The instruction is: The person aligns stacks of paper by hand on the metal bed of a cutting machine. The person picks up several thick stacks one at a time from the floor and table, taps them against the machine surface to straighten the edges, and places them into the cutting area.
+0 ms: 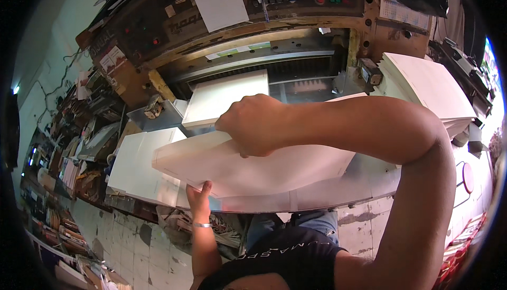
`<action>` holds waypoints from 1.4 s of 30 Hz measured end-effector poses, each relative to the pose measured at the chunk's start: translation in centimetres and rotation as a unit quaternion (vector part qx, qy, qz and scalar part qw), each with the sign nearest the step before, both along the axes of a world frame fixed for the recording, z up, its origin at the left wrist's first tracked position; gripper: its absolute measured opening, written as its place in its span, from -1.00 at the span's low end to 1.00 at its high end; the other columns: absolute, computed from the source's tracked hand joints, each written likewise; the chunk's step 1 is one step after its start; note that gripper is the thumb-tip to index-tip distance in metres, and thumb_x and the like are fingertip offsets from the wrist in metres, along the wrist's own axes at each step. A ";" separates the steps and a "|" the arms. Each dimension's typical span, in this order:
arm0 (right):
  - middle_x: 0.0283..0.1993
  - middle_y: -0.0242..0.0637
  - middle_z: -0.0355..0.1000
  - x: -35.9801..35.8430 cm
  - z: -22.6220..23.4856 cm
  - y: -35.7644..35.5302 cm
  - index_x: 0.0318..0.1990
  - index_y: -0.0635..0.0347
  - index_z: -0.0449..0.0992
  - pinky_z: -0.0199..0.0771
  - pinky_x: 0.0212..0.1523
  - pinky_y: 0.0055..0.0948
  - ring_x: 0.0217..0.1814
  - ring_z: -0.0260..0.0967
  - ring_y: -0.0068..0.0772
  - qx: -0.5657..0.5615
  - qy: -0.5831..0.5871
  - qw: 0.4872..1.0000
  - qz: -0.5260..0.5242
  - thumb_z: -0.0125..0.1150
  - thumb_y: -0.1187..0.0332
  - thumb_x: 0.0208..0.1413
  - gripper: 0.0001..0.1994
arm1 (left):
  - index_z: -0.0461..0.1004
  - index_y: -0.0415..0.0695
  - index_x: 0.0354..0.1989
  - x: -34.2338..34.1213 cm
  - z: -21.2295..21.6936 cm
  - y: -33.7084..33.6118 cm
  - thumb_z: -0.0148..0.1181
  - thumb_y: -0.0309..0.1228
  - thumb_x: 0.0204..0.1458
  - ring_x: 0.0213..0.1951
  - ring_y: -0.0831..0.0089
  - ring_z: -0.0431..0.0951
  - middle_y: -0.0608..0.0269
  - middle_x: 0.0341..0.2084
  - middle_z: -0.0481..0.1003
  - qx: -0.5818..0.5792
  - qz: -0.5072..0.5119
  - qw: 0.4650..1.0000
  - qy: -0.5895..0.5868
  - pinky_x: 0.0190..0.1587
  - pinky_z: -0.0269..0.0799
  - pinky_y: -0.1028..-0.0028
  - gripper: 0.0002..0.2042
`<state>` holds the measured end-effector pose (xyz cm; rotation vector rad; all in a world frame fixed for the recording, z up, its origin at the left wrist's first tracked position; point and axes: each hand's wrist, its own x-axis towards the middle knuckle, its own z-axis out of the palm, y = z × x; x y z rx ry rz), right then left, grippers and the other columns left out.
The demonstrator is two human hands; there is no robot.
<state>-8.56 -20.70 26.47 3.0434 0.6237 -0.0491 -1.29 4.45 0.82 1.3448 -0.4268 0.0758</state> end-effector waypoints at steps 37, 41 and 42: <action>-0.27 -0.38 0.49 -6.5 -13.3 -9.4 -0.18 0.32 0.48 0.42 -0.13 -0.51 -0.20 0.41 -0.53 0.592 -0.278 0.736 -0.173 0.38 0.43 -0.01 -0.73 | 0.41 -0.34 -0.07 1.0 12.0 -3.1 0.12 -0.34 0.20 -0.37 0.71 0.32 0.37 -0.34 0.47 0.125 -0.078 0.981 -0.129 -0.29 0.25 0.68 -0.71; -0.15 -0.35 0.45 -5.8 -14.7 -9.8 -0.09 0.31 0.42 0.36 -0.03 -0.49 -0.10 0.36 -0.52 0.696 -0.217 0.668 -0.150 0.37 0.42 -0.01 -0.65 | 0.37 -0.31 0.01 2.3 10.2 -3.7 0.13 -0.36 0.18 -0.29 0.68 0.38 0.34 -0.25 0.48 0.086 -0.115 0.984 -0.107 -0.23 0.30 0.65 -0.68; -0.10 -0.33 0.43 -5.5 -14.8 -10.1 -0.03 0.30 0.39 0.34 0.02 -0.47 -0.04 0.34 -0.51 0.713 -0.197 0.654 -0.157 0.38 0.40 -0.03 -0.59 | 0.35 -0.29 0.04 2.9 10.2 -3.8 0.14 -0.36 0.17 -0.23 0.66 0.41 0.33 -0.20 0.48 0.074 -0.131 0.983 -0.106 -0.20 0.31 0.64 -0.66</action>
